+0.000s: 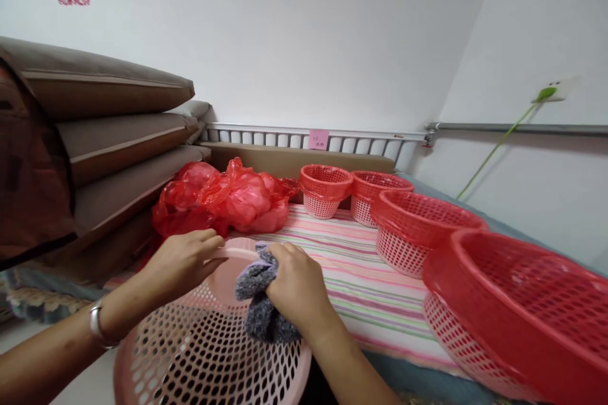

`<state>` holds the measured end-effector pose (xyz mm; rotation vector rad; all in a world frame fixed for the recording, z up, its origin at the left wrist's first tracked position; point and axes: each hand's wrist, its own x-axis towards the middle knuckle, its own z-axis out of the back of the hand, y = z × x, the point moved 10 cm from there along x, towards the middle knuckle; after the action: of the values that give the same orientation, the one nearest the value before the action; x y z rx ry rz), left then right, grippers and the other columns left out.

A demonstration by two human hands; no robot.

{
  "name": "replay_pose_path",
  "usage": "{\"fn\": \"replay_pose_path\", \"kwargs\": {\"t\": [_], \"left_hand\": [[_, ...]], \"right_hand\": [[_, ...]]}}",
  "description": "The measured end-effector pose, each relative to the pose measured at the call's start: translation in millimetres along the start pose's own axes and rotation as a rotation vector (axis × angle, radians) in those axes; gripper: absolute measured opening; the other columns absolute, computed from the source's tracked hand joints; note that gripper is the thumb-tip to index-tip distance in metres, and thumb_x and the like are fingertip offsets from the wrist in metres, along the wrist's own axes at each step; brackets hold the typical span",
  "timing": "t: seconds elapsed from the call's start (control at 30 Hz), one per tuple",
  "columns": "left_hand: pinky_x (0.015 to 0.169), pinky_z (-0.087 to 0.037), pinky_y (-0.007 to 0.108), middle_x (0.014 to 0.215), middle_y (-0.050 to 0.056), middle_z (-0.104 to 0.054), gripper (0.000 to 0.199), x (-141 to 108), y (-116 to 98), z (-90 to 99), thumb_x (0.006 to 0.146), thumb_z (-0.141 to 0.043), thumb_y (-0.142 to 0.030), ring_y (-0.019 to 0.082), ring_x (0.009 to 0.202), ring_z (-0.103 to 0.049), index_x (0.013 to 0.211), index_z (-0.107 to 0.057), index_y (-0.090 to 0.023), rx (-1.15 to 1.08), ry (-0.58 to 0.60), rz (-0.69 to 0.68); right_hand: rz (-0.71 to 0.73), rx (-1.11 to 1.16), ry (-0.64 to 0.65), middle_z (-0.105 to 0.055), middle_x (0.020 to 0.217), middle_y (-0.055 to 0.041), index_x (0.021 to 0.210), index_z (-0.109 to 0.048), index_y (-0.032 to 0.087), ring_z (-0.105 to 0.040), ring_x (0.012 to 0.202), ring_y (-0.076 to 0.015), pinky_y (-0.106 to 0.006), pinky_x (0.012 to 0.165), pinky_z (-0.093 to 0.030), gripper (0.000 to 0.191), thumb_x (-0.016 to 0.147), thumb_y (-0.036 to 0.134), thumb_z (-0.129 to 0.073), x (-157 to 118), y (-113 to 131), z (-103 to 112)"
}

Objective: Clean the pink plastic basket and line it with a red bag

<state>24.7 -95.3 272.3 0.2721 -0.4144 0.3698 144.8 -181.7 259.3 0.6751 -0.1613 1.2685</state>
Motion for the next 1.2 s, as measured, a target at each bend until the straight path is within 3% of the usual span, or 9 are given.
{"fn": "replay_pose_path", "kwargs": {"t": [0.1,0.23,0.37,0.5,0.63,0.73,0.87,1.03,1.2], "left_hand": [[0.066,-0.043,0.028,0.082,0.003,-0.063,0.022,17.0,-16.3,-7.5,0.091,-0.044,-0.033,0.019,0.079,-0.059,0.082,-0.059,-0.019,-0.083,0.007,-0.126],[0.064,-0.042,0.027,0.08,0.004,-0.066,0.018,38.2,5.3,-33.1,0.086,-0.053,-0.033,0.02,0.076,-0.062,0.081,-0.06,-0.018,-0.219,0.078,-0.035],[0.06,-0.041,0.025,0.075,0.002,-0.068,0.013,45.6,25.5,-38.7,0.085,-0.054,-0.029,0.017,0.068,-0.063,0.079,-0.06,-0.019,-0.266,0.099,0.017],[0.062,-0.042,0.025,0.08,0.004,-0.069,0.013,38.9,41.9,-39.2,0.084,-0.052,-0.029,0.019,0.073,-0.064,0.08,-0.06,-0.019,-0.296,0.087,0.106],[0.065,-0.043,0.027,0.083,0.007,-0.069,0.017,18.8,65.0,-41.5,0.087,-0.048,-0.031,0.021,0.076,-0.064,0.08,-0.057,-0.019,-0.309,0.045,0.234],[0.066,-0.043,0.027,0.084,0.008,-0.068,0.021,0.9,82.5,-37.4,0.09,-0.042,-0.031,0.02,0.077,-0.064,0.082,-0.055,-0.018,-0.314,0.019,0.315],[0.062,-0.042,0.026,0.079,0.006,-0.067,0.023,-3.7,79.1,-24.7,0.09,-0.04,-0.031,0.018,0.07,-0.063,0.077,-0.054,-0.018,-0.328,0.056,0.281],[0.061,-0.04,0.024,0.076,0.003,-0.068,0.013,21.7,36.7,-26.0,0.084,-0.049,-0.025,0.016,0.068,-0.062,0.077,-0.058,-0.018,-0.387,0.147,0.094],[0.059,-0.039,0.025,0.075,0.004,-0.068,0.013,33.6,26.0,-47.7,0.084,-0.048,-0.021,0.018,0.068,-0.063,0.076,-0.057,-0.019,-0.405,0.146,0.082]], "right_hand": [[0.036,-0.091,0.025,-0.063,0.091,0.0009,0.09,-0.059,0.024,-0.055,0.086,-0.0158,-0.023,0.068,-0.031,0.027,0.068,0.011,-0.051,11.1,14.4,-10.2],[-0.031,-0.136,-0.043,-0.061,0.085,-0.0008,0.084,-0.056,0.022,-0.054,0.08,-0.0154,-0.024,0.063,-0.029,0.013,0.073,0.017,-0.051,24.2,4.6,-19.4],[-0.145,-0.078,-0.087,-0.062,0.086,-0.0012,0.086,-0.057,0.022,-0.054,0.082,-0.0166,-0.023,0.062,-0.028,0.012,0.074,0.022,-0.054,24.6,-11.8,-16.0],[-0.317,0.047,-0.11,-0.064,0.089,-0.0009,0.089,-0.058,0.024,-0.057,0.082,-0.0178,-0.023,0.062,-0.031,0.017,0.073,0.024,-0.053,-2.0,-44.3,-24.0],[-0.447,0.295,-0.1,-0.067,0.085,-0.0002,0.093,-0.058,0.025,-0.061,0.077,-0.0194,-0.024,0.063,-0.039,0.025,0.069,0.03,-0.054,-46.4,-89.2,-62.0],[-0.457,0.457,-0.084,-0.067,0.078,0.0002,0.09,-0.058,0.021,-0.061,0.075,-0.0202,-0.026,0.065,-0.042,0.027,0.064,0.03,-0.053,-63.2,-103.9,-81.8],[-0.348,0.396,-0.032,-0.065,0.074,0.0022,0.082,-0.057,0.022,-0.06,0.073,-0.0186,-0.024,0.064,-0.04,0.018,0.065,0.026,-0.053,-41.1,-76.1,-56.8],[-0.138,0.082,0.008,-0.066,0.084,0.0021,0.083,-0.059,0.025,-0.057,0.078,-0.0172,-0.023,0.063,-0.032,0.016,0.068,0.023,-0.055,7.5,-24.7,-9.2],[-0.172,-0.018,-0.057,-0.064,0.093,-0.0002,0.091,-0.058,0.024,-0.056,0.089,-0.0182,-0.024,0.068,-0.032,0.023,0.069,0.021,-0.056,10.3,-31.6,-15.2]]}}
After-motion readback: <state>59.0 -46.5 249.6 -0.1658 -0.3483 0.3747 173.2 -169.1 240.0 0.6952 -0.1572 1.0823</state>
